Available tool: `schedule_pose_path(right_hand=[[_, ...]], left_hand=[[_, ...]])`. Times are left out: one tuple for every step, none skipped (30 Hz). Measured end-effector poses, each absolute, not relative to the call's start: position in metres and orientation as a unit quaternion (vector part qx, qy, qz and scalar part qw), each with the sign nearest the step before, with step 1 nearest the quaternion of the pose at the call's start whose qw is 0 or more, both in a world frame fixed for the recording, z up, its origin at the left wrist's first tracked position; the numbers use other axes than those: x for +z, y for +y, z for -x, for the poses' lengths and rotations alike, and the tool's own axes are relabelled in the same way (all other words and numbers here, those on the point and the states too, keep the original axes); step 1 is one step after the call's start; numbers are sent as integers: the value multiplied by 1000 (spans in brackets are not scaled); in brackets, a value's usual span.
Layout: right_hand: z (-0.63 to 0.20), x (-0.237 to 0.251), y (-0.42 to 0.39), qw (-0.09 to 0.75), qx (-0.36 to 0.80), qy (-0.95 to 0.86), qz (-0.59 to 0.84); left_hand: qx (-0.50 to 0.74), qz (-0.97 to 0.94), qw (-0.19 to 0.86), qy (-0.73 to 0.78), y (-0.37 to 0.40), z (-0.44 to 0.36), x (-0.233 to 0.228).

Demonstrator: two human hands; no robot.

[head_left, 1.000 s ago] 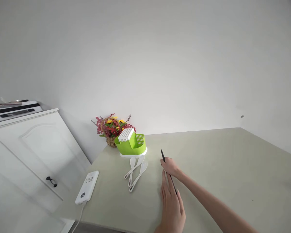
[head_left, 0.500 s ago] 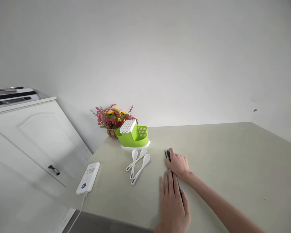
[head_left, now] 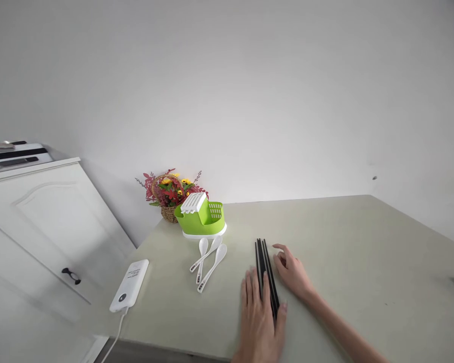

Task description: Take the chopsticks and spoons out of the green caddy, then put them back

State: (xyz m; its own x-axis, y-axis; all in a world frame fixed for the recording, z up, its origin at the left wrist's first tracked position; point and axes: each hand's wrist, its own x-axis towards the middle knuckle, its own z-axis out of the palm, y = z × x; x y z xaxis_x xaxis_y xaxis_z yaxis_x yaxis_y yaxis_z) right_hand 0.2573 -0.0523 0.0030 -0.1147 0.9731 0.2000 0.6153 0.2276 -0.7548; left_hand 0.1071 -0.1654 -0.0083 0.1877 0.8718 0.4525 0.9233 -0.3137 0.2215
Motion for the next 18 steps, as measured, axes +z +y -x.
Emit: schedule_pose_path(right_hand=[[-262,1,-59,372,274,-689,558],[-266,-1,-67,395,294,-675,550],[-270,-3,-76,415,316,-660,541],[-274,-4,-85,429,335,-647,534],[-277,-5,-93,434,347,-638,533],[-280,-5,-101,434,353,-633,535],[-282,-5,-108,435,358,-627,538],[-284,-5,-114,437,363,-620,541],[-285,-5,-119,440,369,-613,543],[-286,-4,-122,443,374,-606,544],[-287,-4,-124,446,378,-601,545],[-287,-3,-125,447,380,-599,545],[-287,-2,-125,447,380,-599,545],[-286,-2,-125,448,379,-600,544],[-286,-2,-124,450,377,-600,543],[-285,-1,-124,453,375,-601,541],[-285,-1,-123,456,374,-602,539],[-284,-1,-123,459,373,-602,536]], left_hand=[[-268,763,40,-587,-165,-104,-6],[-282,755,32,-591,-164,-98,-3],[-296,747,30,-595,-163,-90,1],[-308,739,35,-599,-159,-80,5],[-317,731,50,-602,-155,-67,10],[-321,723,75,-607,-149,-52,14],[-319,713,106,-615,-142,-35,18],[-307,701,135,-630,-134,-19,22],[-290,687,162,-646,-125,-2,25],[-268,674,185,-663,-117,13,27],[-243,667,198,-676,-109,27,29],[-215,663,203,-688,-101,38,29],[-186,662,199,-698,-95,46,30],[-159,662,190,-707,-89,52,30],[-136,661,180,-715,-85,55,31],[-117,660,175,-722,-82,55,31],[-105,657,175,-726,-80,54,32],[-96,655,182,-727,-79,51,33]])
